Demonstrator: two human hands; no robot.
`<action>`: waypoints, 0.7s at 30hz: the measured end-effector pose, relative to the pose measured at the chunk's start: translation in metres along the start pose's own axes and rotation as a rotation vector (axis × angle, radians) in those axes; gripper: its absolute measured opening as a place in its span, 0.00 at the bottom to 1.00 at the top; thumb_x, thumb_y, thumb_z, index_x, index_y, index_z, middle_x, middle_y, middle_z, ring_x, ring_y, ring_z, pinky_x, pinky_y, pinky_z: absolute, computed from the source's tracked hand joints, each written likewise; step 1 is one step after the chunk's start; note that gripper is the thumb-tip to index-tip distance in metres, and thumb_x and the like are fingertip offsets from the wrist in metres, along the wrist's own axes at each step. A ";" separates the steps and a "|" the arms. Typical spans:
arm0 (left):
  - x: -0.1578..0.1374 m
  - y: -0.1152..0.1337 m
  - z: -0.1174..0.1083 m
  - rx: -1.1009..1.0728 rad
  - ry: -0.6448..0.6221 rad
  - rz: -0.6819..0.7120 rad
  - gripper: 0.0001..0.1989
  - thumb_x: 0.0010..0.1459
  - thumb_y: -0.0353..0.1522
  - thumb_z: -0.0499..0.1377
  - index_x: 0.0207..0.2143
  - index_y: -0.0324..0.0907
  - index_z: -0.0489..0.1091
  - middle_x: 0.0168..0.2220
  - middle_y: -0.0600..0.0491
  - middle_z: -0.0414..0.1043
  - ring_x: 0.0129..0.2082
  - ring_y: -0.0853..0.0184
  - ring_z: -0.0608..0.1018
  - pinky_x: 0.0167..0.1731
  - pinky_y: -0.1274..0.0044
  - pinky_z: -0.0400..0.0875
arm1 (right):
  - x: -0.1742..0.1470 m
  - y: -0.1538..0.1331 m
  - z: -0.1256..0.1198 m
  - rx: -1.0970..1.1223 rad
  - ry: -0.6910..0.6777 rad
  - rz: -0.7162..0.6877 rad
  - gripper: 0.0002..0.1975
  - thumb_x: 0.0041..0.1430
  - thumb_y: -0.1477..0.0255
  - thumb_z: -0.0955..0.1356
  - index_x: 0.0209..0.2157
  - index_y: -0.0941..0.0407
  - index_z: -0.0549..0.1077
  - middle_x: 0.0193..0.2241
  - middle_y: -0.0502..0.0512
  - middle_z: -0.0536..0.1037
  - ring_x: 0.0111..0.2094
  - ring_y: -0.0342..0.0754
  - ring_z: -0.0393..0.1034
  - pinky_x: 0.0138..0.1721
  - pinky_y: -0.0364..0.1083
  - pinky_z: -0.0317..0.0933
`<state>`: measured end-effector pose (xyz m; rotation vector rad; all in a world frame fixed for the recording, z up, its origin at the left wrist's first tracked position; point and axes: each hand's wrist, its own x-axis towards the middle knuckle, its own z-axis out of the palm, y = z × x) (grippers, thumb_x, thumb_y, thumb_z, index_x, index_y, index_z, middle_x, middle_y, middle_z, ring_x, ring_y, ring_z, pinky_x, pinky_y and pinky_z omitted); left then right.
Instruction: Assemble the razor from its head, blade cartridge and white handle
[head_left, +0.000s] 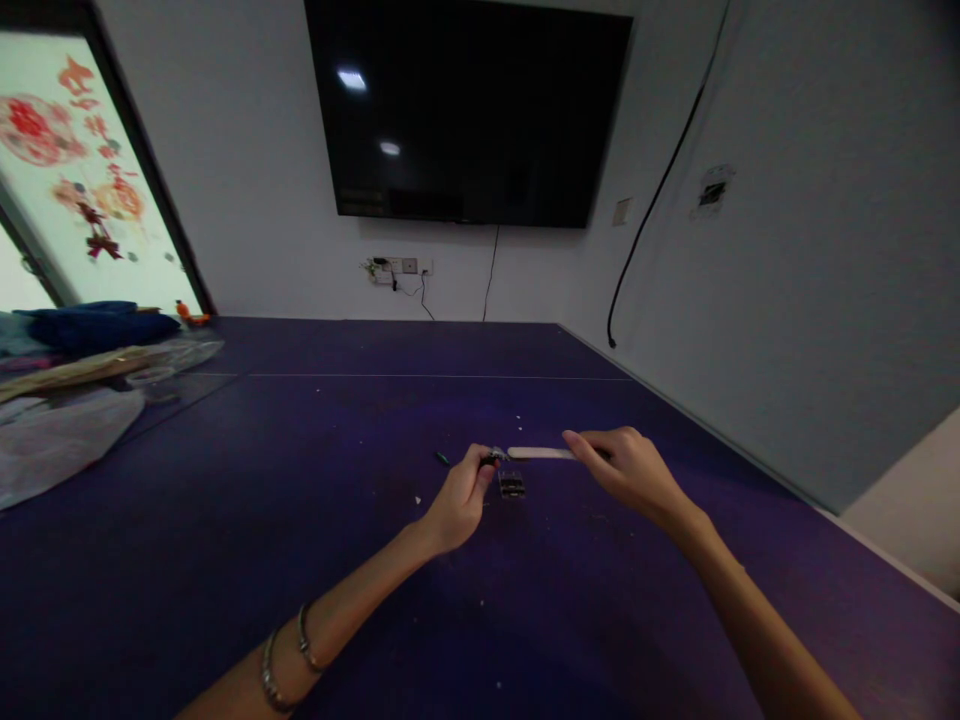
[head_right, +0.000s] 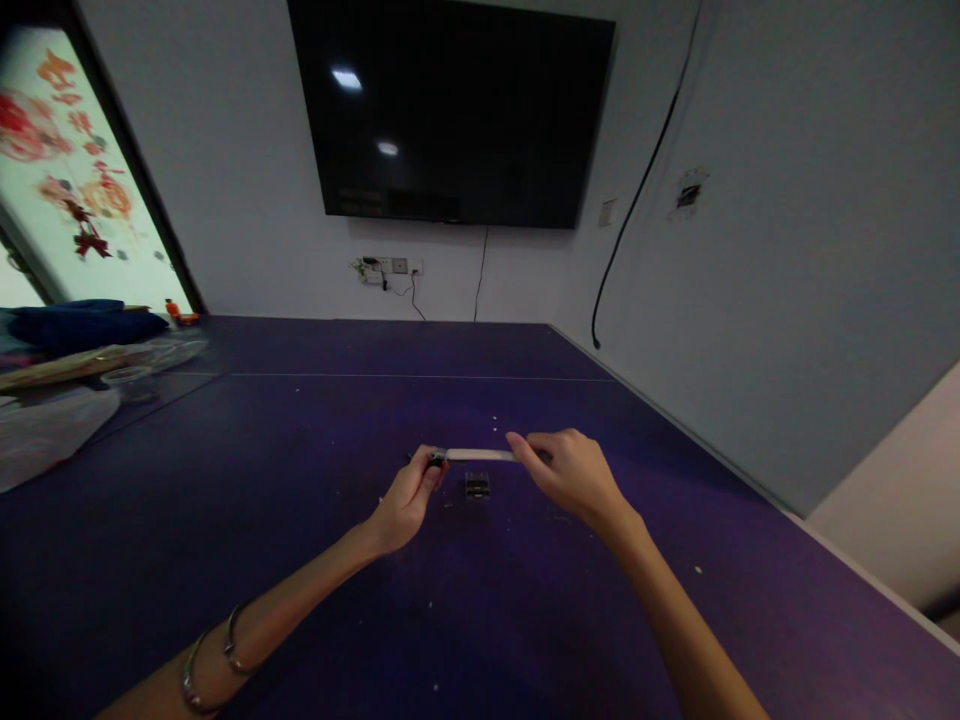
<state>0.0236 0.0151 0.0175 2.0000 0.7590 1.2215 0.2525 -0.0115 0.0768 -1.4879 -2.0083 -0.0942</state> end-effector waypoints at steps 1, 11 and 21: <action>-0.002 0.000 0.001 0.007 -0.008 -0.002 0.09 0.63 0.35 0.45 0.34 0.42 0.61 0.28 0.55 0.62 0.28 0.69 0.65 0.31 0.77 0.57 | 0.000 -0.003 0.000 -0.036 0.000 -0.001 0.26 0.60 0.57 0.57 0.14 0.57 0.62 0.12 0.49 0.61 0.16 0.40 0.53 0.21 0.43 0.41; -0.015 -0.005 -0.004 0.034 -0.094 -0.052 0.07 0.63 0.34 0.45 0.35 0.42 0.59 0.28 0.55 0.61 0.27 0.69 0.63 0.30 0.77 0.57 | -0.003 -0.012 0.009 -0.107 0.040 -0.087 0.25 0.59 0.59 0.59 0.13 0.57 0.61 0.11 0.48 0.59 0.15 0.38 0.47 0.22 0.44 0.39; -0.020 -0.002 0.001 0.053 -0.109 -0.039 0.07 0.63 0.34 0.43 0.36 0.41 0.57 0.27 0.56 0.58 0.27 0.70 0.62 0.29 0.76 0.58 | -0.003 -0.013 0.004 0.017 -0.037 -0.125 0.24 0.60 0.62 0.58 0.13 0.57 0.55 0.13 0.46 0.53 0.16 0.38 0.43 0.22 0.43 0.41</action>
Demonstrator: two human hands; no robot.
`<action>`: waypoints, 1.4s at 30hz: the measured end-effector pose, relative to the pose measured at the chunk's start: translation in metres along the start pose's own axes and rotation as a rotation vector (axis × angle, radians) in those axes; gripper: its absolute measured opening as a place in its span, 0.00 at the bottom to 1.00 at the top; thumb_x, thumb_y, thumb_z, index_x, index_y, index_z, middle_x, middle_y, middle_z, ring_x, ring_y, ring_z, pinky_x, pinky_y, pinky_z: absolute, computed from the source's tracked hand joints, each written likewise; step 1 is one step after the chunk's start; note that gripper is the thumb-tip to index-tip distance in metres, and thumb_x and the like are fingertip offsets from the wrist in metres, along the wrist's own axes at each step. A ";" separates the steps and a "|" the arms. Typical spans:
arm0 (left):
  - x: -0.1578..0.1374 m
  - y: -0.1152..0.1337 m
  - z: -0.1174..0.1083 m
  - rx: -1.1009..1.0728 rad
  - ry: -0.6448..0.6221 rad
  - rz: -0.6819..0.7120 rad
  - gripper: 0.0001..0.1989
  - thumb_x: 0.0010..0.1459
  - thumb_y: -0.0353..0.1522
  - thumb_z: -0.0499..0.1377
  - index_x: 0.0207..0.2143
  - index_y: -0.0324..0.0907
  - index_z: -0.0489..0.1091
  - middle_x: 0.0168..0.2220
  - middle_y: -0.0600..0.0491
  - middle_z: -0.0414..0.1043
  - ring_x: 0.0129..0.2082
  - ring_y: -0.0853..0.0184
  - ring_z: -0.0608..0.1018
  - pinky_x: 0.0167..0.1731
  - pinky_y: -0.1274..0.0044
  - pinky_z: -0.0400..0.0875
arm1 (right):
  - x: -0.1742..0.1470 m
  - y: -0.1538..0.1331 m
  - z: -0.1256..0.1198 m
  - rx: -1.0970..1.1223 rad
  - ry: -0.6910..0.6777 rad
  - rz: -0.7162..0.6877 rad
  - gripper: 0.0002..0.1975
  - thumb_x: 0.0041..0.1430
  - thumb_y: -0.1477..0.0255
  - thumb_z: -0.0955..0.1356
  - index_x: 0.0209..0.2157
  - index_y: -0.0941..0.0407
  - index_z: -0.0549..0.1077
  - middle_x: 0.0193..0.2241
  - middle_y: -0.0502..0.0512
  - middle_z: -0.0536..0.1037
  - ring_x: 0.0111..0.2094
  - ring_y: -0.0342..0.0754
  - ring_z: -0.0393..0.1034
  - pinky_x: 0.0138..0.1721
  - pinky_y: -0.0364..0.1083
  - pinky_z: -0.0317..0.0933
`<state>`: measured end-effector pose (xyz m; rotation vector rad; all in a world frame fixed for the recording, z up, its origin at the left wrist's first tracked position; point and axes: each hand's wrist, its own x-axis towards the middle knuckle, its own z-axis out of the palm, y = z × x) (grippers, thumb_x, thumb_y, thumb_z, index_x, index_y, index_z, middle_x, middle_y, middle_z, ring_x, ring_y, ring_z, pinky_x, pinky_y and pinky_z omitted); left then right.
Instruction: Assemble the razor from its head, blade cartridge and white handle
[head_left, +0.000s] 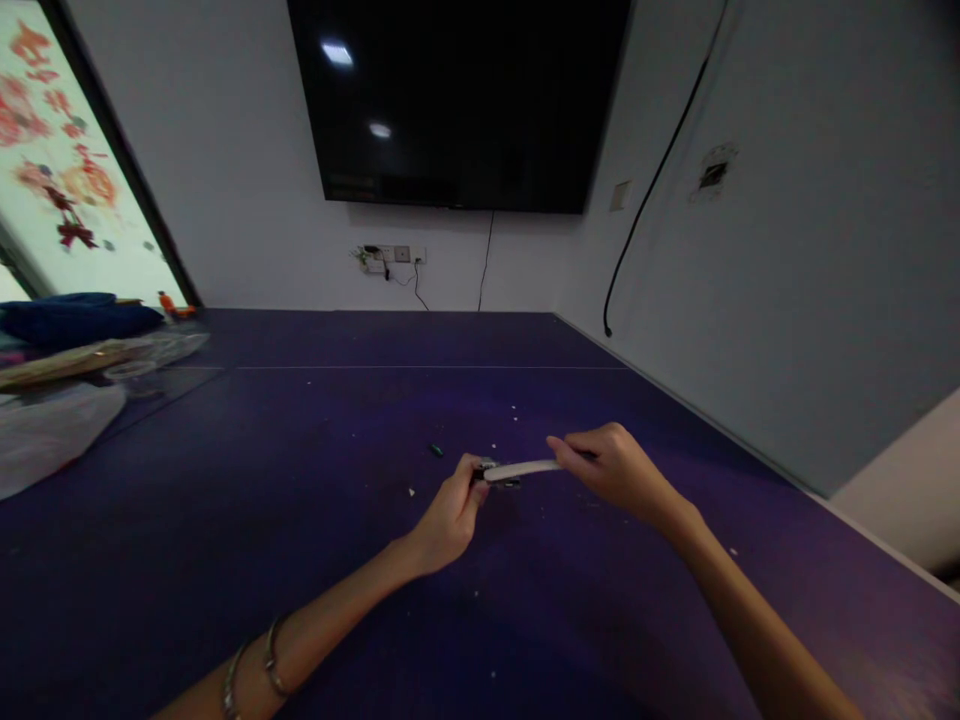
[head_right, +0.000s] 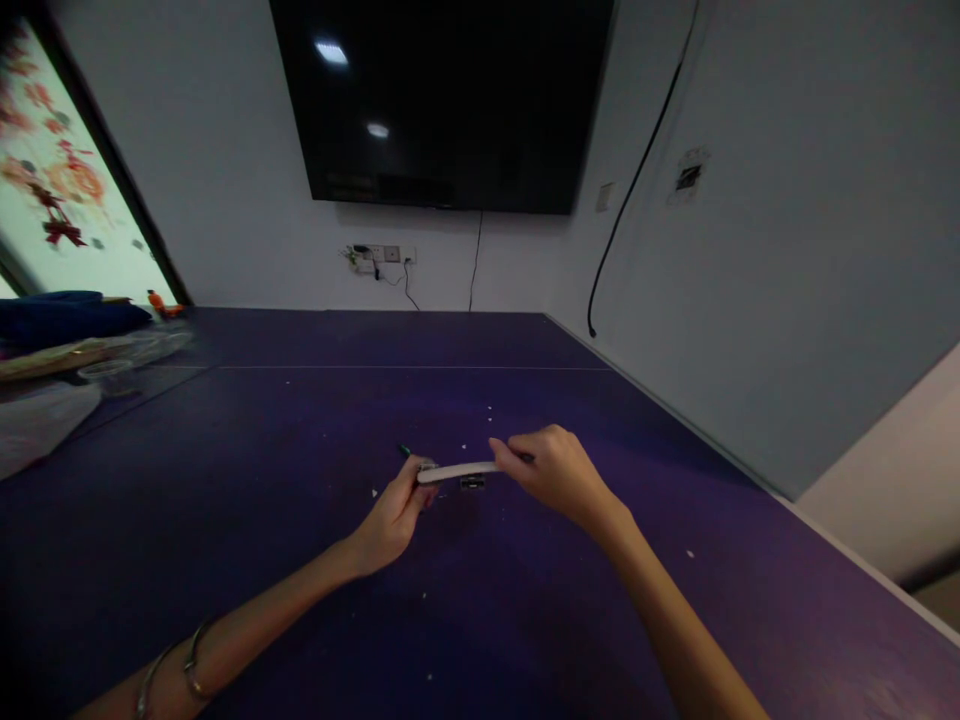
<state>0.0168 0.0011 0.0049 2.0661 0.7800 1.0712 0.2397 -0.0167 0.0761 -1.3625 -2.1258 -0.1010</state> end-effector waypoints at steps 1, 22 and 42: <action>-0.001 0.000 0.001 -0.004 0.001 -0.008 0.08 0.64 0.34 0.43 0.36 0.41 0.57 0.27 0.56 0.58 0.27 0.70 0.62 0.30 0.76 0.59 | 0.000 0.000 0.000 0.007 0.007 0.003 0.24 0.60 0.62 0.58 0.13 0.57 0.54 0.13 0.46 0.52 0.16 0.37 0.43 0.22 0.43 0.41; -0.004 0.003 0.006 -0.072 0.002 -0.023 0.08 0.64 0.36 0.44 0.36 0.41 0.57 0.27 0.56 0.59 0.27 0.70 0.63 0.30 0.76 0.60 | -0.002 -0.007 0.001 0.035 0.026 -0.046 0.23 0.60 0.64 0.60 0.13 0.57 0.54 0.13 0.45 0.52 0.16 0.37 0.44 0.22 0.43 0.41; -0.005 0.007 0.006 -0.068 -0.028 -0.080 0.08 0.64 0.35 0.42 0.36 0.41 0.56 0.28 0.56 0.57 0.27 0.71 0.62 0.29 0.77 0.59 | 0.001 0.011 0.003 0.143 -0.017 -0.017 0.22 0.60 0.64 0.59 0.15 0.56 0.51 0.14 0.44 0.49 0.17 0.37 0.42 0.22 0.43 0.40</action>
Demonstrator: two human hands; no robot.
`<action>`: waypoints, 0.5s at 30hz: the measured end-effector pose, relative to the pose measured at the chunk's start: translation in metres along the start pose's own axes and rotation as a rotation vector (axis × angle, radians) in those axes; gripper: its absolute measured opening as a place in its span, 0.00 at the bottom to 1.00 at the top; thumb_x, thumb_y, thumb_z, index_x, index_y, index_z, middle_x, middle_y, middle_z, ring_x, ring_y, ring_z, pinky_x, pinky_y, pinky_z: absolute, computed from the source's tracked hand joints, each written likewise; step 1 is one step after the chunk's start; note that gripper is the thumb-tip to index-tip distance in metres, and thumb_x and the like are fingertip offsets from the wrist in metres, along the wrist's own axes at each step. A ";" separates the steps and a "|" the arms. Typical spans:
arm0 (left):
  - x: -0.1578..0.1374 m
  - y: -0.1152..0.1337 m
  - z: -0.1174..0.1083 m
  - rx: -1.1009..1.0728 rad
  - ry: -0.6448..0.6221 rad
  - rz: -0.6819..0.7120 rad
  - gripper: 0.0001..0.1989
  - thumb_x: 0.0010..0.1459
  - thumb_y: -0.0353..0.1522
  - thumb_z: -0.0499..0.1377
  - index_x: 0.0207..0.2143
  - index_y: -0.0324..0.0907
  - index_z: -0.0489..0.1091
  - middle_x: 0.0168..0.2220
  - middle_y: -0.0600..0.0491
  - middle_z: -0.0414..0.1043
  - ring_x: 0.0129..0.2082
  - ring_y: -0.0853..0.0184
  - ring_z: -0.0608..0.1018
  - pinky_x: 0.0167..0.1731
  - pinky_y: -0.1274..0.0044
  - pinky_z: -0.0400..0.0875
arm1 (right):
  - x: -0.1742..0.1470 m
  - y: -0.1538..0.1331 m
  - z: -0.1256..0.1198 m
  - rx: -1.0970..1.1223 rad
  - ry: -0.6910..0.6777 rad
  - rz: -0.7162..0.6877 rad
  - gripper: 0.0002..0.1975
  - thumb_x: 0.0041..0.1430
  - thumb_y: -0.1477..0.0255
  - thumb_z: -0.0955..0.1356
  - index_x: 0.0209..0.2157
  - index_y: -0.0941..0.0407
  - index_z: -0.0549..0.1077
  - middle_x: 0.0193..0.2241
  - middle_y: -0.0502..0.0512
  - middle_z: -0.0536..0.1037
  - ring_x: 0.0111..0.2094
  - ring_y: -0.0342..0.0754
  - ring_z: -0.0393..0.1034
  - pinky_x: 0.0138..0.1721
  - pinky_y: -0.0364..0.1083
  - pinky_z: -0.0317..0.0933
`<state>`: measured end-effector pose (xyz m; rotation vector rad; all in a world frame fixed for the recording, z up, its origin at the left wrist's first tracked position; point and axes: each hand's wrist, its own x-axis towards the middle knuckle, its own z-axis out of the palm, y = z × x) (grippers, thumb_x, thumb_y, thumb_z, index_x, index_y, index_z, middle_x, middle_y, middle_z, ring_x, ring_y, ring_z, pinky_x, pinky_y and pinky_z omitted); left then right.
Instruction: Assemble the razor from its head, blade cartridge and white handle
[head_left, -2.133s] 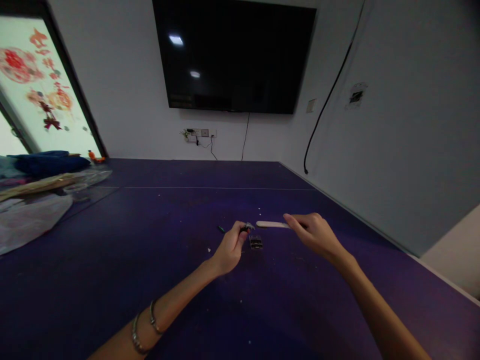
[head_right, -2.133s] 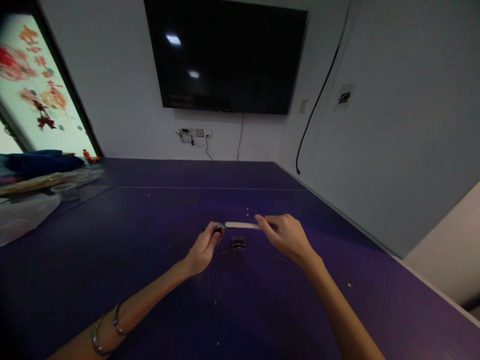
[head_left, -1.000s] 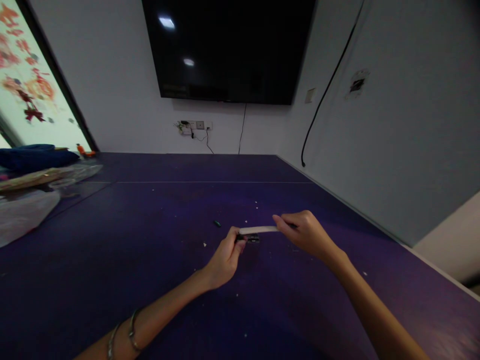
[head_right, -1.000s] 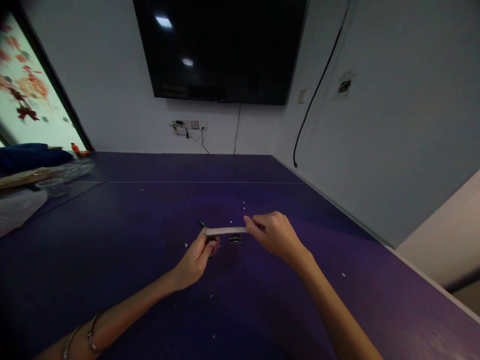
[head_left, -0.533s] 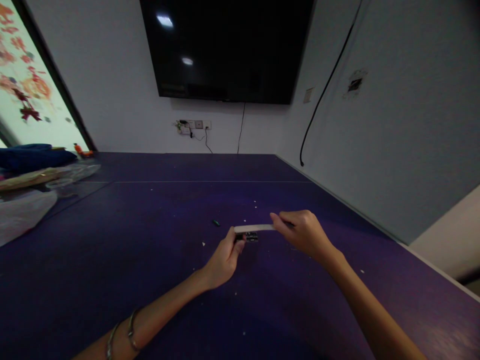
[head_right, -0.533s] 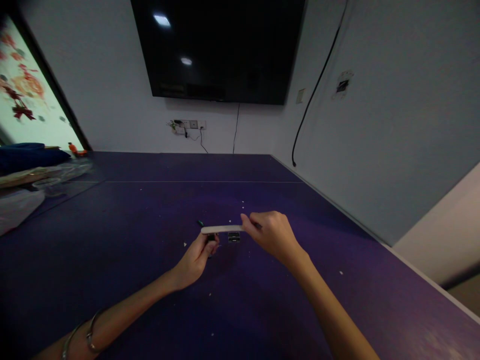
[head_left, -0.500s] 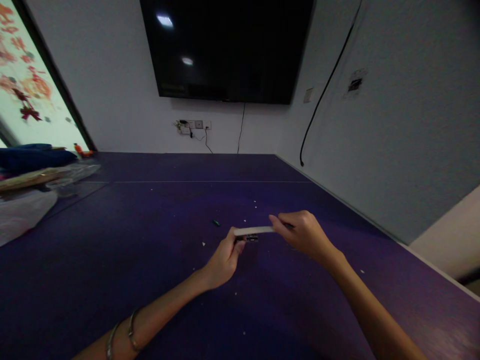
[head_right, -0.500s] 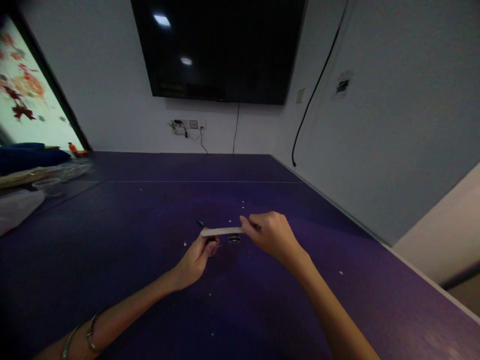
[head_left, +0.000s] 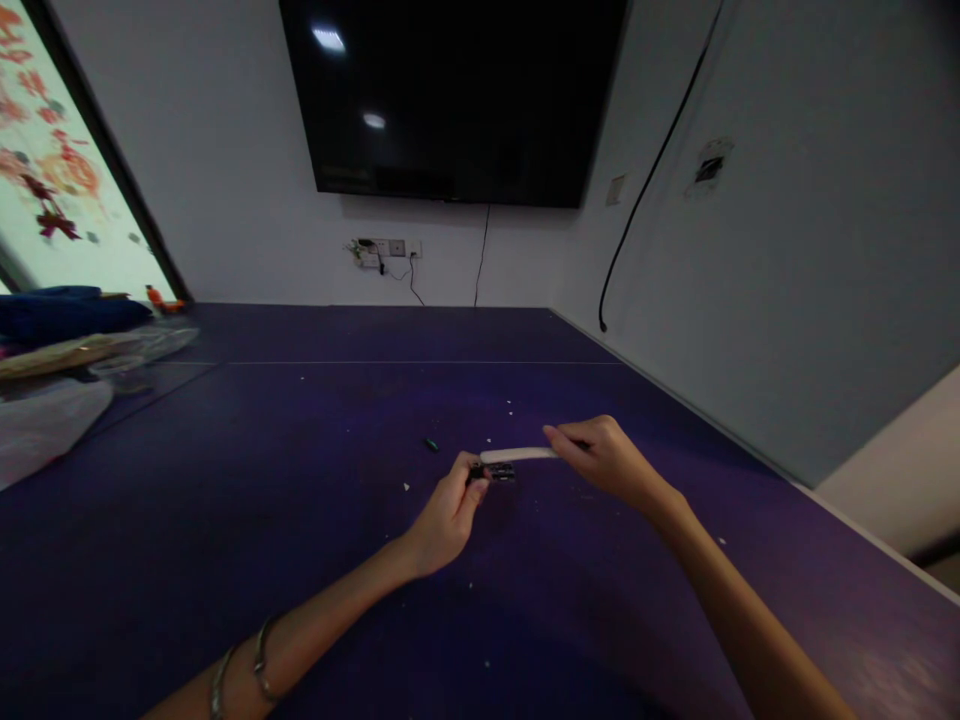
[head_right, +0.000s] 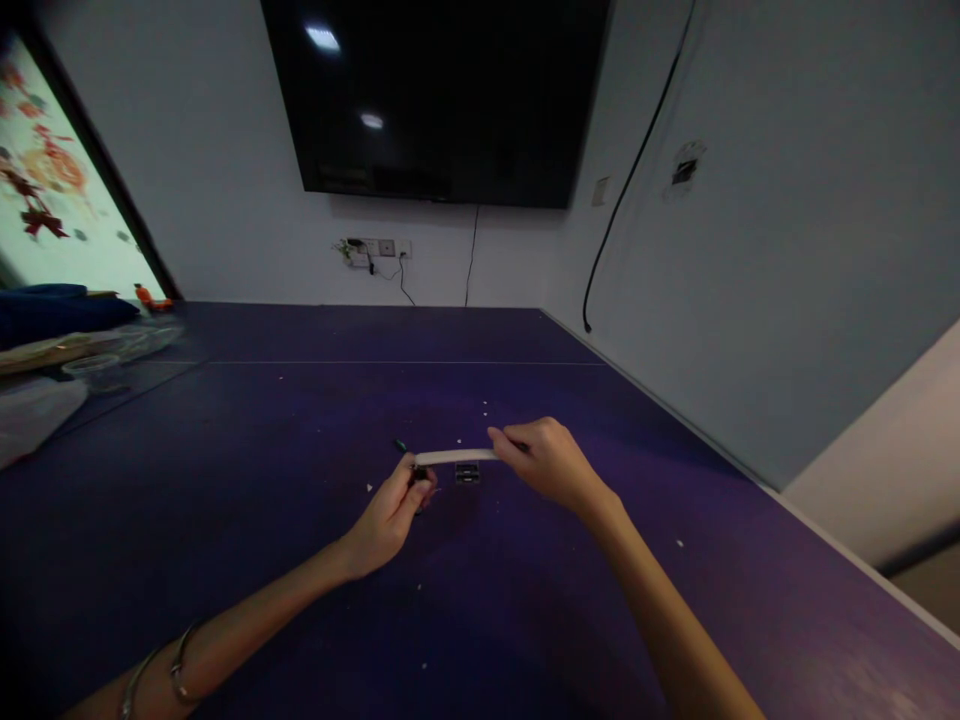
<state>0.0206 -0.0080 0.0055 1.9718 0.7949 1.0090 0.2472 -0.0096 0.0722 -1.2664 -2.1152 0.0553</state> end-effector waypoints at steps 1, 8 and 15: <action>0.000 0.000 0.000 -0.001 -0.001 0.000 0.08 0.64 0.35 0.42 0.36 0.41 0.56 0.28 0.56 0.57 0.27 0.71 0.62 0.29 0.76 0.59 | 0.000 0.001 0.000 0.014 -0.035 -0.011 0.22 0.60 0.64 0.59 0.15 0.56 0.51 0.15 0.44 0.48 0.18 0.37 0.42 0.21 0.43 0.40; -0.003 -0.001 0.003 -0.056 0.001 0.007 0.08 0.63 0.35 0.43 0.36 0.41 0.57 0.27 0.57 0.57 0.26 0.71 0.62 0.28 0.77 0.59 | 0.001 0.005 0.003 0.083 -0.076 0.015 0.23 0.61 0.62 0.58 0.15 0.56 0.50 0.15 0.44 0.47 0.18 0.37 0.41 0.20 0.43 0.39; 0.001 0.004 0.004 -0.113 0.086 -0.014 0.08 0.63 0.35 0.44 0.34 0.41 0.57 0.27 0.56 0.58 0.27 0.71 0.63 0.30 0.76 0.60 | 0.000 -0.016 -0.002 0.279 -0.186 0.136 0.23 0.60 0.59 0.58 0.18 0.58 0.64 0.15 0.44 0.54 0.17 0.37 0.47 0.19 0.40 0.42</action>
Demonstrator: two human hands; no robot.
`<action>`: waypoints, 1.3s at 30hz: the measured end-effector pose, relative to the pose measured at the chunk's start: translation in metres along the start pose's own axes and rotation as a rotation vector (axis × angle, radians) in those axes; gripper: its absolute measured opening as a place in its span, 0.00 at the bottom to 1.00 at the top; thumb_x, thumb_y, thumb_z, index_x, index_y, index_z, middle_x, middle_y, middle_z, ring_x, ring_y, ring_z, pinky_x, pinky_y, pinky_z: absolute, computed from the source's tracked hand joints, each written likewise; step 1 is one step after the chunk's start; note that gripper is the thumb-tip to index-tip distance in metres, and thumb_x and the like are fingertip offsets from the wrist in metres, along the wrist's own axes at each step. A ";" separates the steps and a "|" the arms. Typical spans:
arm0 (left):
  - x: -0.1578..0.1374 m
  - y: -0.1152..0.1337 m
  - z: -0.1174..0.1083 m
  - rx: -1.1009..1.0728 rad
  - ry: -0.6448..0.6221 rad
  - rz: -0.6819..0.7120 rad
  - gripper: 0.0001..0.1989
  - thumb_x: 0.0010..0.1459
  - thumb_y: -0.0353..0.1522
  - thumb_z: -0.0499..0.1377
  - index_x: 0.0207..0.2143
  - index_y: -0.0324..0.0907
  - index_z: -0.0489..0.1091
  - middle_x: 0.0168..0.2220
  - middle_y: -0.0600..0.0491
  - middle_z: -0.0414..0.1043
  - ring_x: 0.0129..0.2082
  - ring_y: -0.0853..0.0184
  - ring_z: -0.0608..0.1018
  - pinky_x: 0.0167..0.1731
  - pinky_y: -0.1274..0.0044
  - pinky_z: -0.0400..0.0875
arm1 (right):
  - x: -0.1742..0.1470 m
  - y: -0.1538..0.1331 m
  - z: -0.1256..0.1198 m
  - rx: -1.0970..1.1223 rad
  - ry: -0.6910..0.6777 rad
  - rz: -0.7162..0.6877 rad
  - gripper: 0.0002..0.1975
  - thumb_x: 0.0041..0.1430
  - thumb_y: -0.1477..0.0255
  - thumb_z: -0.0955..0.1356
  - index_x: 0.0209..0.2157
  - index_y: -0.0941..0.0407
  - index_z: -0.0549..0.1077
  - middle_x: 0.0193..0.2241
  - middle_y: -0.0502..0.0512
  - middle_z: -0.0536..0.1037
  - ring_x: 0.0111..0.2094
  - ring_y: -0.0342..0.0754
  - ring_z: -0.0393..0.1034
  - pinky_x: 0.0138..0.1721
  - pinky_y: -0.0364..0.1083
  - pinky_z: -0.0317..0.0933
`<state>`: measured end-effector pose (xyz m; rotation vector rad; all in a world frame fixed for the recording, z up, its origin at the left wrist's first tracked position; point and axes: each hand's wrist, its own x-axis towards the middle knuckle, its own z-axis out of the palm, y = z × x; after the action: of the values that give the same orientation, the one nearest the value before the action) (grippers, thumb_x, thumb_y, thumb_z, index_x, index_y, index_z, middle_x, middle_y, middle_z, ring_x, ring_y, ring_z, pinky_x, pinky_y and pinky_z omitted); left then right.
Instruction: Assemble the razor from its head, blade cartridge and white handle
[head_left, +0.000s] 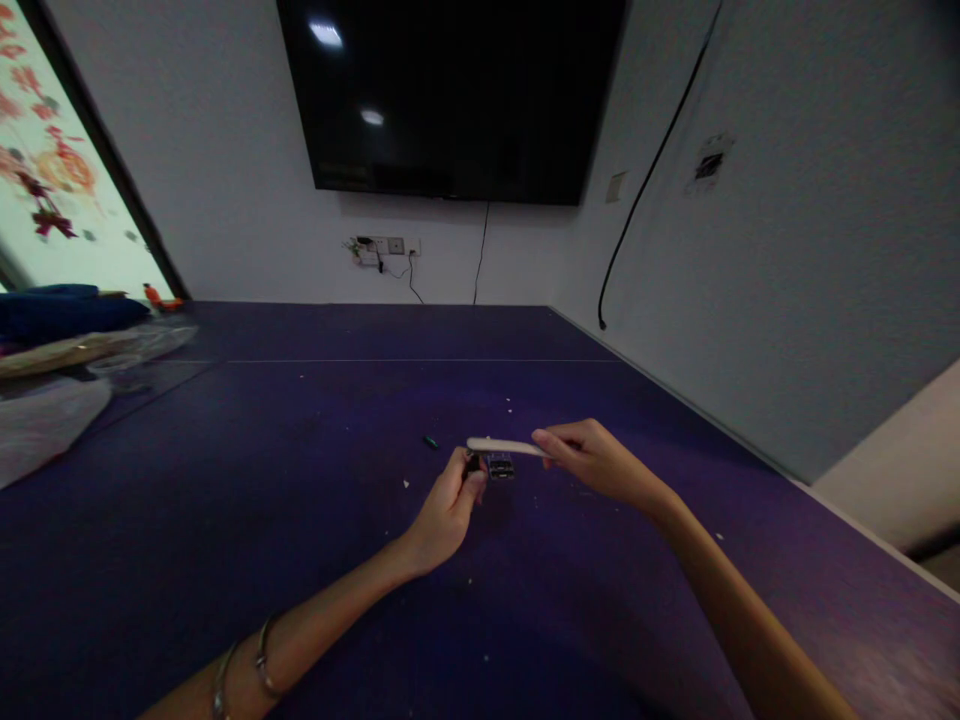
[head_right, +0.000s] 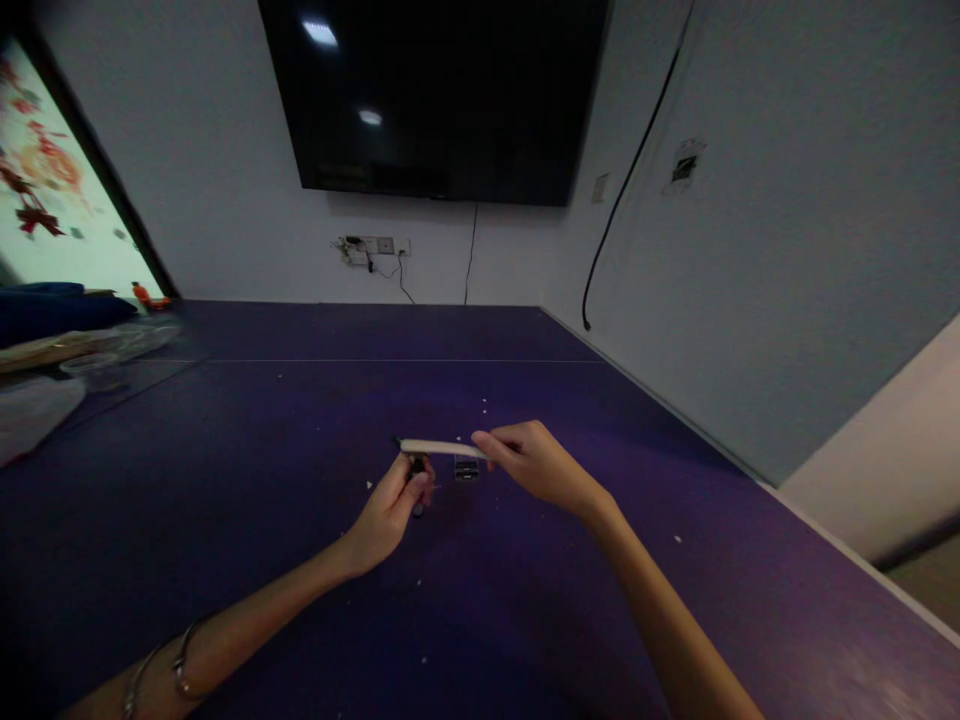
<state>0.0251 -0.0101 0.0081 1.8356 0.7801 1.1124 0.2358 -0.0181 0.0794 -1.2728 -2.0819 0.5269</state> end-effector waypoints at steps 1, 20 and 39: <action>0.001 0.000 0.000 -0.025 0.008 -0.009 0.09 0.63 0.36 0.44 0.33 0.41 0.57 0.26 0.57 0.57 0.26 0.71 0.63 0.30 0.76 0.60 | -0.001 -0.004 0.001 0.082 -0.012 0.029 0.22 0.61 0.59 0.58 0.21 0.59 0.67 0.15 0.44 0.55 0.17 0.37 0.48 0.19 0.40 0.43; 0.001 0.004 0.004 -0.146 0.097 -0.097 0.06 0.61 0.35 0.46 0.35 0.41 0.56 0.22 0.61 0.53 0.20 0.75 0.58 0.21 0.80 0.55 | -0.061 -0.065 0.092 1.650 -0.079 0.606 0.14 0.52 0.60 0.68 0.33 0.55 0.64 0.13 0.37 0.49 0.13 0.33 0.33 0.12 0.35 0.29; -0.001 0.001 0.006 -0.072 0.181 -0.092 0.05 0.60 0.34 0.47 0.35 0.42 0.58 0.24 0.60 0.56 0.22 0.73 0.60 0.23 0.80 0.57 | -0.073 -0.087 0.114 1.686 -0.004 0.686 0.19 0.45 0.56 0.71 0.30 0.54 0.62 0.12 0.36 0.48 0.12 0.32 0.33 0.12 0.35 0.27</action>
<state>0.0307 -0.0132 0.0072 1.6391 0.9071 1.2425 0.1248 -0.1237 0.0291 -0.7292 -0.4761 1.9370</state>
